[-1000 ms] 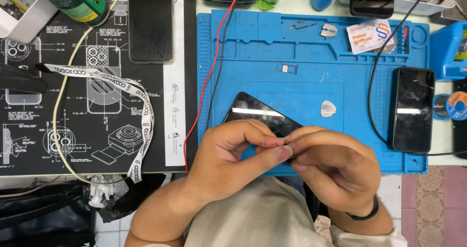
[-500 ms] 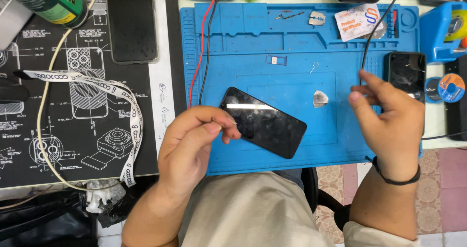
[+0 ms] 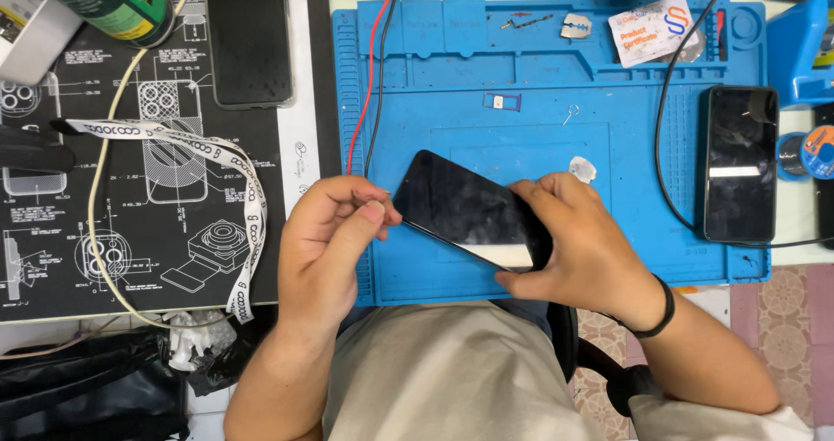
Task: The person uses a plastic pry tool to separate the back cover of a smartphone. They repeatedly insert the tool along the edges and pry until the back cover detaches, revealing the internal components. The person then sets the opened phone aside and briefly handles another smartphone.
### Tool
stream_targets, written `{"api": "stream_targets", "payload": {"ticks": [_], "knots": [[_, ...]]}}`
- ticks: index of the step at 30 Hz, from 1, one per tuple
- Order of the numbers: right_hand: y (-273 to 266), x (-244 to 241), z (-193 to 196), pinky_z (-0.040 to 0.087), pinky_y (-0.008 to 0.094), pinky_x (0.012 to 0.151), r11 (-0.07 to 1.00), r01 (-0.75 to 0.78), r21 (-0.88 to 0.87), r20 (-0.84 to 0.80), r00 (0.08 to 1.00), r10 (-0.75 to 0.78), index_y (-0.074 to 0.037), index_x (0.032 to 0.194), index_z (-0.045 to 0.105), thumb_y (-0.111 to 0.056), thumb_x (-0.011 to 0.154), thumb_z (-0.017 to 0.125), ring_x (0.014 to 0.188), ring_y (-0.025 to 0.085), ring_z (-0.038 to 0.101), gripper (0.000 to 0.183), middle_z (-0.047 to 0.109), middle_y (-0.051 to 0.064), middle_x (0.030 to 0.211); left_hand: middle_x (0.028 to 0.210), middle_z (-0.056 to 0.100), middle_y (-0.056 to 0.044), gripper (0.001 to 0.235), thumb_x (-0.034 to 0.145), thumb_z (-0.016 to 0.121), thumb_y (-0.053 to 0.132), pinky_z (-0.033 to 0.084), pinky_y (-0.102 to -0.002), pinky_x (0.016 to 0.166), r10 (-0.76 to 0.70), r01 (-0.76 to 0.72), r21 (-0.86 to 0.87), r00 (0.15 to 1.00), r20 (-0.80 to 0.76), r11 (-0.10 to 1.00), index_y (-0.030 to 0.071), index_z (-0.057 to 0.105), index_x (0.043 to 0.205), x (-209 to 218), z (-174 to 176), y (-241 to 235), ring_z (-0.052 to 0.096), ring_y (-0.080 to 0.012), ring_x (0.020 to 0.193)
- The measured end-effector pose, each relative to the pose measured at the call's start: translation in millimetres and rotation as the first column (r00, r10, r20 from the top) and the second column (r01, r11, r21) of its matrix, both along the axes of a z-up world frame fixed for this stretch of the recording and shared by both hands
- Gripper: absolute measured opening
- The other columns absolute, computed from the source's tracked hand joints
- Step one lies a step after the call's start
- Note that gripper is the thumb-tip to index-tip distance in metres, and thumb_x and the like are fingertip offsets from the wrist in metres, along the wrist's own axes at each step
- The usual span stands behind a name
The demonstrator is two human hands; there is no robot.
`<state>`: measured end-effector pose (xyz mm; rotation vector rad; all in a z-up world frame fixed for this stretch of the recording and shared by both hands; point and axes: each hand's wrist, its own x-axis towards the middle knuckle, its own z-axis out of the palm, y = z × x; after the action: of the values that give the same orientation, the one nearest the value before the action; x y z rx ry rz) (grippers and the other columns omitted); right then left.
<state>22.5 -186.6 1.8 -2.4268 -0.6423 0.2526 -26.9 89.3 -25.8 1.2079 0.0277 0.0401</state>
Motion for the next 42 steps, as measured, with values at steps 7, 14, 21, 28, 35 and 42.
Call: {"api": "stream_targets", "payload": {"ticks": [7,14,21,28,35,42], "knots": [[-20,-9,-17,0.042,0.033,0.105,0.831,0.277,0.482,-0.476,0.879,-0.017,0.003,0.138,0.053,-0.02,0.064,0.088,0.123,0.022,0.054,0.085,0.059,0.013,0.132,0.115,0.056,-0.016,0.042,0.101,0.067,-0.012,0.05,-0.031,0.093,0.06,-0.056,-0.085,0.997,0.041,0.995,-0.001,0.041,0.133,1,-10,-14,0.057,-0.0162,0.104],[-4,-25,-38,0.039,0.04,0.116,0.455,0.487,0.746,-0.656,0.658,0.371,0.003,0.15,0.041,-0.024,0.083,0.08,0.139,0.024,0.047,0.082,0.051,0.014,0.144,0.146,0.05,-0.018,0.114,0.089,0.073,0.002,0.052,-0.035,0.103,-0.27,0.264,-0.189,0.963,-0.01,0.946,0.016,-0.01,0.164,13,5,-58,0.058,-0.0213,0.126],[12,-20,-23,0.037,0.035,0.117,0.678,0.241,0.695,-0.374,0.926,0.054,0.004,0.153,0.043,-0.008,0.072,0.088,0.138,0.021,0.048,0.094,0.051,0.014,0.144,0.137,0.056,-0.019,0.071,0.098,0.071,-0.004,0.051,-0.038,0.105,-0.153,0.107,-0.36,0.983,-0.102,0.927,-0.003,0.028,0.155,26,5,-59,0.061,-0.0215,0.121],[13,-14,-22,0.049,0.028,0.097,0.369,0.592,0.716,-0.62,0.783,-0.051,0.007,0.145,0.053,0.004,0.083,0.077,0.11,0.014,0.062,0.067,0.064,0.015,0.126,0.127,0.065,-0.008,0.053,0.09,0.067,-0.008,0.052,-0.035,0.102,0.0,-0.036,-0.444,0.997,-0.08,0.895,0.006,0.05,0.138,30,4,-55,0.064,-0.0182,0.116],[-16,-18,17,0.055,0.028,0.094,0.408,0.378,0.831,-0.309,0.924,-0.227,0.001,0.133,0.06,-0.001,0.097,0.077,0.099,0.013,0.067,0.039,0.071,0.009,0.114,0.121,0.072,-0.015,0.038,0.091,0.078,-0.003,0.054,-0.035,0.103,-0.244,0.246,-0.083,0.969,0.033,0.966,-0.002,0.062,0.126,33,13,-5,0.069,-0.0218,0.116],[-6,-8,50,0.057,0.03,0.075,0.911,-0.07,0.406,0.258,0.965,-0.04,0.0,0.107,0.068,-0.01,0.082,0.085,0.087,0.021,0.073,0.032,0.074,0.011,0.097,0.108,0.079,-0.007,0.035,0.085,0.084,0.014,0.061,-0.029,0.085,-0.548,0.43,0.535,0.833,0.076,0.727,0.005,0.074,0.117,54,57,-30,0.078,-0.0163,0.096]]}}
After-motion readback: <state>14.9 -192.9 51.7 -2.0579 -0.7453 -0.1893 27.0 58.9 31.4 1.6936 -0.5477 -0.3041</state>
